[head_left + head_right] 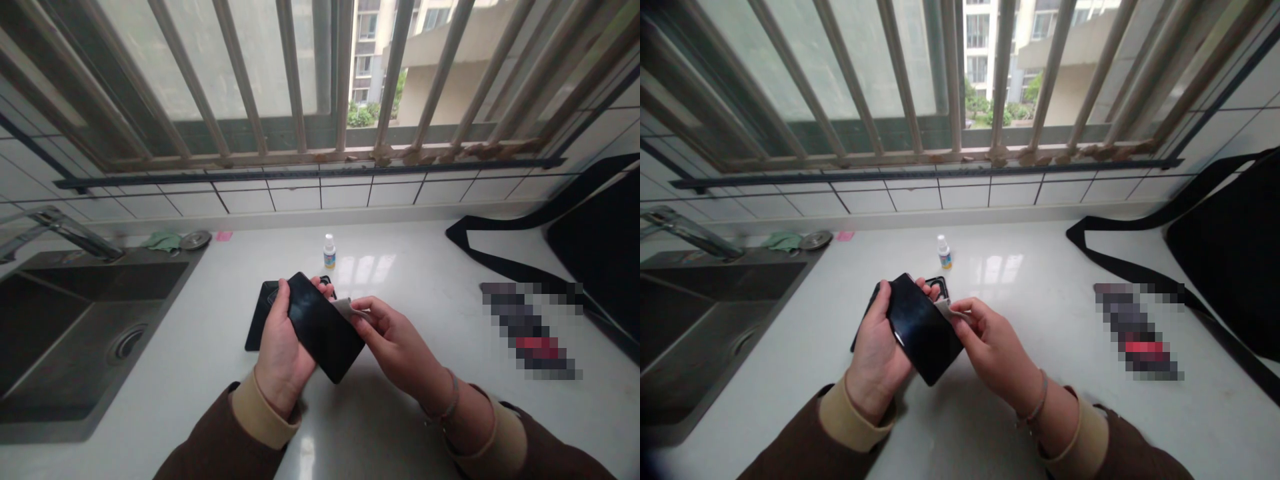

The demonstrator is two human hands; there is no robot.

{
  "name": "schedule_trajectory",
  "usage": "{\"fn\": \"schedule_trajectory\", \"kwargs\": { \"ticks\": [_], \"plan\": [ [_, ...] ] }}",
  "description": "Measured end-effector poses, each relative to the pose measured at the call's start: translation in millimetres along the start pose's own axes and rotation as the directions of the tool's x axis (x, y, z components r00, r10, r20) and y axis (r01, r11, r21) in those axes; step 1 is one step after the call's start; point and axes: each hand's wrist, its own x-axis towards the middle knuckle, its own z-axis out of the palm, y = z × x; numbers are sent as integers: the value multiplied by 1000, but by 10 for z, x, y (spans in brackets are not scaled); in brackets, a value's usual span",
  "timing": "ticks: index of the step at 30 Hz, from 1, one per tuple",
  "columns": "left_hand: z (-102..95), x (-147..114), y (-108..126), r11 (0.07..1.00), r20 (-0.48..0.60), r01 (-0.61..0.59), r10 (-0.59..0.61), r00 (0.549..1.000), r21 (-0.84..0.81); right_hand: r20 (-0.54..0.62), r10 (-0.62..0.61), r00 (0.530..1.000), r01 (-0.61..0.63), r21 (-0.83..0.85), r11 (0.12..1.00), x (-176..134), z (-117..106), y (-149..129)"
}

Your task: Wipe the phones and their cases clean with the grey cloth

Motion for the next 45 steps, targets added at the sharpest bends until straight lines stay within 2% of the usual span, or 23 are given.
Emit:
{"fn": "schedule_trajectory", "kwargs": {
  "ticks": [3, 5, 8, 12, 15, 17, 20, 22, 24, 25, 26, 27, 28, 29, 30, 32, 33, 34, 36, 37, 39, 42, 45],
  "plan": [
    [31, 11, 51, 995, -28, -93, 93, 995, -23, 77, -34, 997, 35, -16, 999, 6, -2, -9],
    [42, 30, 75, 981, -39, -187, 186, 982, -48, 132, 43, 990, -50, 51, 997, 22, 6, 11],
    [28, 50, 54, 948, -17, -309, 309, 951, -76, 123, 201, 972, -226, 245, 943, 43, 44, 67],
    [-41, -18, -65, 877, 110, -479, 478, 871, -15, 99, 310, 946, -321, 434, 842, 51, 92, 96],
    [-84, -117, -137, 851, 179, -524, 509, 842, 43, 176, 354, 919, -394, 465, 793, 28, 107, 58],
    [-89, -155, -150, 843, 147, -534, 520, 841, 69, 252, 372, 893, -449, 465, 763, -2, 115, 24],
    [-63, -120, -116, 807, 83, -582, 576, 813, 102, 362, 385, 849, -520, 439, 733, -44, 119, -8],
    [-41, -46, -59, 804, 38, -584, 584, 811, 114, 358, 392, 847, -521, 422, 742, -57, 95, -10],
    [-26, 35, 13, 850, -24, -518, 522, 852, 95, 178, 347, 921, -390, 434, 813, -55, 40, -8],
    [-22, 67, 47, 888, -55, -454, 458, 887, 72, 28, 286, 958, -271, 419, 866, -52, 4, -10],
    [-20, 88, 75, 925, -79, -375, 378, 922, 57, -137, 199, 970, -138, 361, 922, -51, -33, -17],
    [-20, 98, 93, 955, -89, -294, 297, 951, 50, -283, 92, 955, -19, 250, 968, -54, -68, -28],
    [-22, 97, 100, 974, -87, -218, 223, 971, 58, -374, -26, 927, 66, 96, 993, -62, -94, -43],
    [-25, 86, 95, 984, -79, -156, 162, 984, 81, -395, -146, 907, 125, -79, 989, -74, -110, -60],
    [-30, 69, 81, 989, -67, -101, 108, 992, 112, -335, -261, 906, 186, -240, 953, -90, -112, -77],
    [-42, 29, 35, 986, -52, 11, -2, 999, 165, -14, -428, 904, 382, -424, 821, -121, -81, -104],
    [-49, 11, 9, 981, -54, 70, -61, 997, 184, 178, -477, 861, 504, -425, 752, -133, -55, -111],
    [-57, -2, -15, 972, -56, 129, -120, 991, 198, 336, -508, 793, 608, -388, 693, -142, -29, -115],
    [-75, -16, -54, 951, -49, 225, -219, 974, 213, 501, -542, 675, 726, -318, 610, -151, 11, -113],
    [-84, -20, -71, 940, -41, 260, -258, 965, 219, 527, -549, 649, 749, -313, 584, -152, 19, -108],
    [-101, -29, -97, 915, -22, 321, -326, 945, 246, 541, -541, 644, 757, -348, 554, -150, 14, -92],
    [-123, -76, -115, 855, 36, 389, -425, 904, 343, 500, -536, 680, 733, -453, 508, -135, -26, -56],
    [-137, -164, -91, 772, 103, 410, -516, 850, 486, 400, -543, 739, 664, -569, 484, -107, -68, -25]
  ]
}}
